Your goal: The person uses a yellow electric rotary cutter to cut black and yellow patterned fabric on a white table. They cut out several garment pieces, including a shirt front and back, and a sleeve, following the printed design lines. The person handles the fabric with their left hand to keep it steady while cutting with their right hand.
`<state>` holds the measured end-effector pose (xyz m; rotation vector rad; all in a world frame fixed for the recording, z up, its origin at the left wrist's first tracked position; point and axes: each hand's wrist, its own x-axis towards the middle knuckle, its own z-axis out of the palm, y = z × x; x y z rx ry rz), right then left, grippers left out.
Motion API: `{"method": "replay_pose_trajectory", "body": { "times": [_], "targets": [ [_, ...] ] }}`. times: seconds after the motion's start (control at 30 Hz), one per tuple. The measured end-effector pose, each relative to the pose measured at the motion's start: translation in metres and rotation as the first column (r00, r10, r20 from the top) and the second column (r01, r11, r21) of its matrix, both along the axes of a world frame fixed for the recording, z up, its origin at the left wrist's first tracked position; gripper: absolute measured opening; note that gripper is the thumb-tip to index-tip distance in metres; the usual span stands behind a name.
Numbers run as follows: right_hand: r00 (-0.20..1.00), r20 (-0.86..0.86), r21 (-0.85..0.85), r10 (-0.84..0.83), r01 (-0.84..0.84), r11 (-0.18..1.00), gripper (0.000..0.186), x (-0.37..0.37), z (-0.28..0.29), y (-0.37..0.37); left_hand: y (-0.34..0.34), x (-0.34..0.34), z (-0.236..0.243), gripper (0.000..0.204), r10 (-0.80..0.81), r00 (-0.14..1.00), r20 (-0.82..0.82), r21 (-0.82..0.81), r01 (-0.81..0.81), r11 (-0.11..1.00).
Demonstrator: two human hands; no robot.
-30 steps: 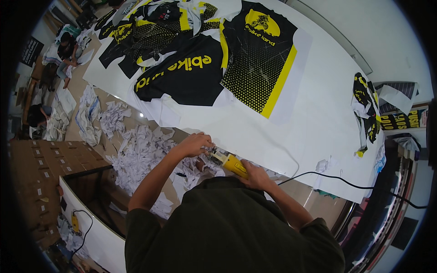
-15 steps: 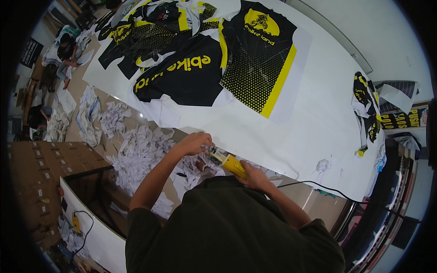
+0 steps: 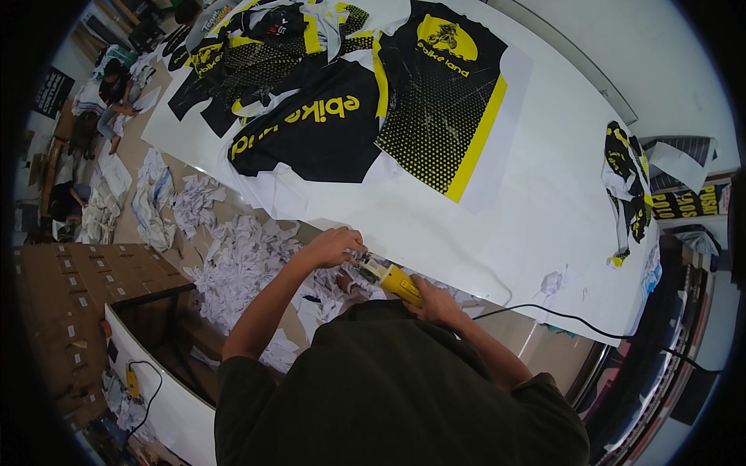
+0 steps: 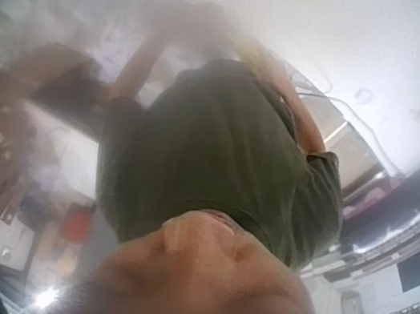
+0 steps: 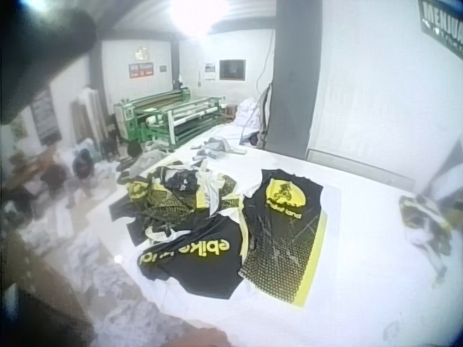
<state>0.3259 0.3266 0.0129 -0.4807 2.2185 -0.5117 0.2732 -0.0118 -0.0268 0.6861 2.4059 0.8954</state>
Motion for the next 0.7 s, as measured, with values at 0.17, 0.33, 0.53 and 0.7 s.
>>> {"method": "replay_pose_trajectory", "body": {
  "times": [0.17, 0.33, 0.53, 0.7],
  "targets": [
    [1.000, -0.015, -0.033, -0.009, 0.008, 0.999, 0.078, 0.0019, 0.0012, 0.0017, 0.0004, 0.0015, 0.0028, 0.038, -0.001, 1.000, -0.025, -0.003, 0.001, 1.000],
    [0.999, -0.046, -0.054, -0.017, 0.015, 0.998, 0.077, 0.0043, 0.0027, 0.0012, 0.0004, 0.0041, -0.0010, 0.036, 0.021, 0.999, -0.047, -0.006, -0.022, 1.000],
    [0.998, -0.053, -0.066, -0.020, 0.017, 0.998, 0.076, 0.0058, 0.0010, 0.0019, 0.0008, 0.0059, -0.0024, 0.036, 0.024, 0.999, -0.045, -0.020, -0.025, 0.999],
    [0.998, -0.060, -0.075, -0.012, 0.007, 0.997, 0.077, 0.0057, -0.0009, 0.0025, 0.0010, 0.0063, -0.0038, 0.037, 0.022, 0.999, -0.037, -0.032, -0.024, 0.999]
  ]
}}
